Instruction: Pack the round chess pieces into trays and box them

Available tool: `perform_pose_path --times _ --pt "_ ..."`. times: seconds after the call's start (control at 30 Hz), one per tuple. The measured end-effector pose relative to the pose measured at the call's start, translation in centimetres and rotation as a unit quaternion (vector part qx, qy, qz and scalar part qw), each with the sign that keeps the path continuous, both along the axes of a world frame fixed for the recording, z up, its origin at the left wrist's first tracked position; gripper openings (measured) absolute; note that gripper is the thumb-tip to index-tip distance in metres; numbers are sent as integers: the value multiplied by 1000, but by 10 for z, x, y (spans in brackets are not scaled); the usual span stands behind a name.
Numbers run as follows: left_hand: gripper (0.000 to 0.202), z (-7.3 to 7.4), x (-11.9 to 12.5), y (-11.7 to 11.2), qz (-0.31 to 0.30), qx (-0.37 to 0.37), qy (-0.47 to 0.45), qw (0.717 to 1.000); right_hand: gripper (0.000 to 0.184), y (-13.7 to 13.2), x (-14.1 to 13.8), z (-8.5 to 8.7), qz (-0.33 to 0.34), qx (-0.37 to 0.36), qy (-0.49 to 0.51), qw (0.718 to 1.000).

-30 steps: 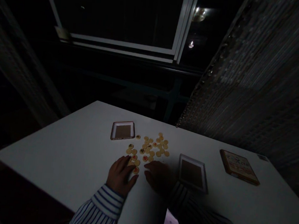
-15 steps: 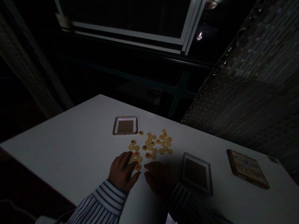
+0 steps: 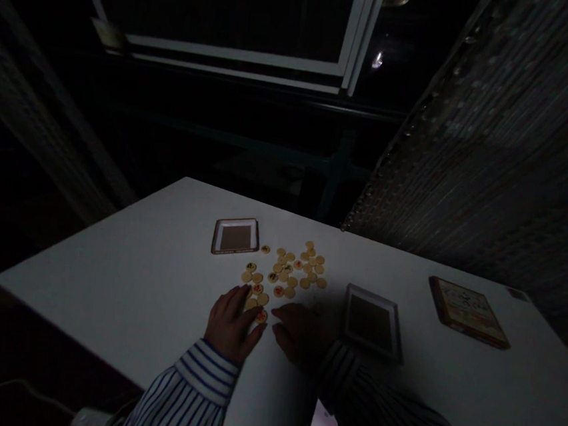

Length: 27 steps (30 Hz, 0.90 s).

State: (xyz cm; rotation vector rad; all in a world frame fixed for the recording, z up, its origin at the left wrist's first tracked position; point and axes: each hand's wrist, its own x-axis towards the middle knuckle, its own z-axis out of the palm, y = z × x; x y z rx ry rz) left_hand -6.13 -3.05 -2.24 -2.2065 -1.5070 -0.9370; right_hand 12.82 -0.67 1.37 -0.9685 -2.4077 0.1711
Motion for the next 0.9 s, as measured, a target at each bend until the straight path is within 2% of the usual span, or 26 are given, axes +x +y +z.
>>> perform_pose_path --times 0.33,0.63,0.9 --pt "28 -6 0 1 11 2 -7 1000 23 -3 0 0 0 7 25 1000" --pt "24 -4 -2 2 -12 -2 -1 1000 25 -3 1 4 -3 -38 -8 999" --pt "25 2 -3 1 -33 13 -3 999 24 -2 0 4 -6 -19 -1 1000"
